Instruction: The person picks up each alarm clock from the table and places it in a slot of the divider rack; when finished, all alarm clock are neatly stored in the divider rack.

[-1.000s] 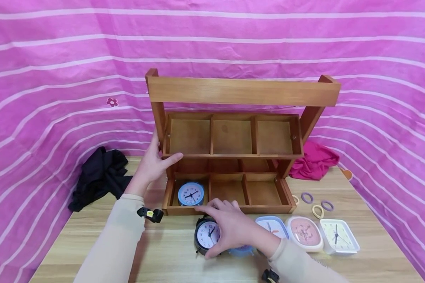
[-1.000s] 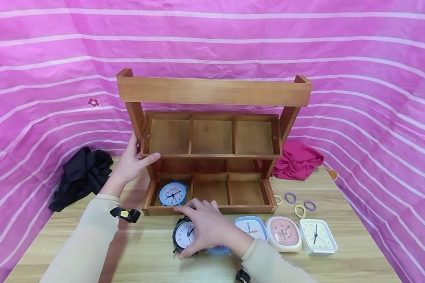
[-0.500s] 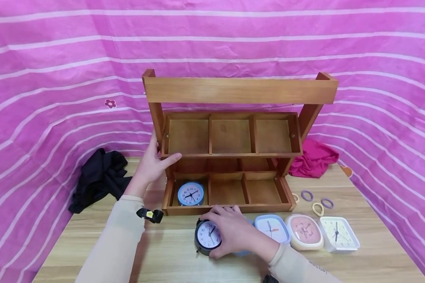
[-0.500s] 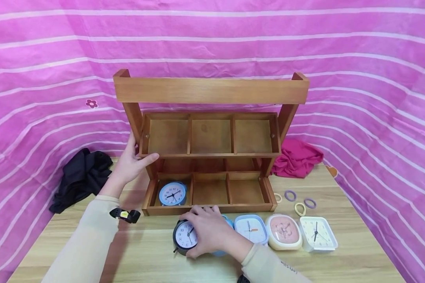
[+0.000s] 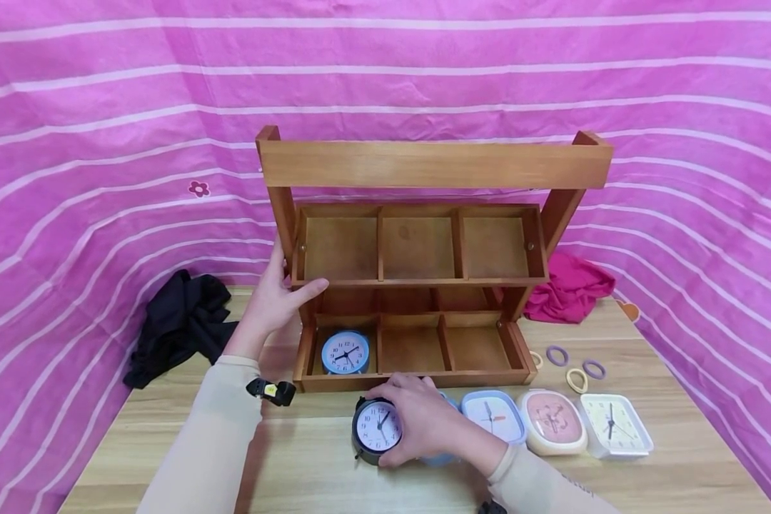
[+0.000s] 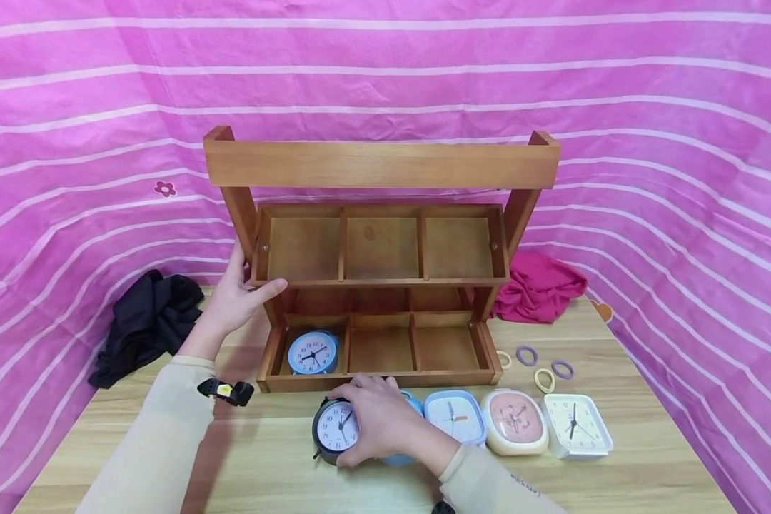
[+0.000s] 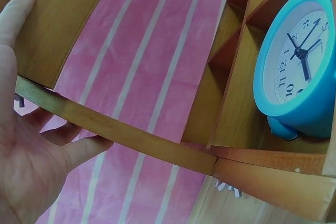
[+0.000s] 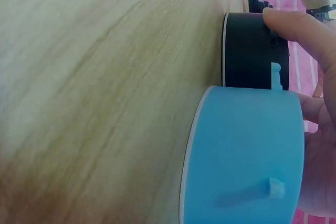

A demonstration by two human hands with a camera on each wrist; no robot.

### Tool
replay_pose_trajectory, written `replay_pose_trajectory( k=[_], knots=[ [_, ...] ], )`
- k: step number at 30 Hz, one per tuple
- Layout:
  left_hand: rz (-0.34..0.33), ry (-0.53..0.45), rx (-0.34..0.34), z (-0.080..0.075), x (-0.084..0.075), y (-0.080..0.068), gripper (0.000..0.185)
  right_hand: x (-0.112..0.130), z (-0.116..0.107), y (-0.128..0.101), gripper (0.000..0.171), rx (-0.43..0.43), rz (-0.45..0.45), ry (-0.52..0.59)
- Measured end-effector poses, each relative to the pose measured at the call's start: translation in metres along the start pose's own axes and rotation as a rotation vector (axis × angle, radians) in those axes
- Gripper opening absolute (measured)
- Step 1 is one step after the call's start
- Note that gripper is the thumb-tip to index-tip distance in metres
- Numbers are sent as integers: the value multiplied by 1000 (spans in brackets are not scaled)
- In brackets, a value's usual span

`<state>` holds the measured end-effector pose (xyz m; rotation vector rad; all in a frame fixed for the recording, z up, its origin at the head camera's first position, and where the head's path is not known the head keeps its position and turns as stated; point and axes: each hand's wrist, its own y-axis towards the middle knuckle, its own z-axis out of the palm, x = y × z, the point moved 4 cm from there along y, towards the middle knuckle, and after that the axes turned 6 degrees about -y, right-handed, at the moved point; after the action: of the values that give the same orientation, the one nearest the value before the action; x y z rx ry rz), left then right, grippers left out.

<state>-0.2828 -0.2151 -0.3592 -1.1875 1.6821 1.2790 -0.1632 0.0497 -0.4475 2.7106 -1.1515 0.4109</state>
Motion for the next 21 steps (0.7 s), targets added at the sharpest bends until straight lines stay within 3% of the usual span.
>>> replay_pose_trajectory(
  k=[12, 21],
  knots=[
    [-5, 19, -3, -1, -1, -1, 103, 0, -9, 1, 86, 14, 18, 52],
    [-15, 11, 0, 0, -3, -1, 104, -3, -23, 0, 85, 18, 1, 162]
  ],
)
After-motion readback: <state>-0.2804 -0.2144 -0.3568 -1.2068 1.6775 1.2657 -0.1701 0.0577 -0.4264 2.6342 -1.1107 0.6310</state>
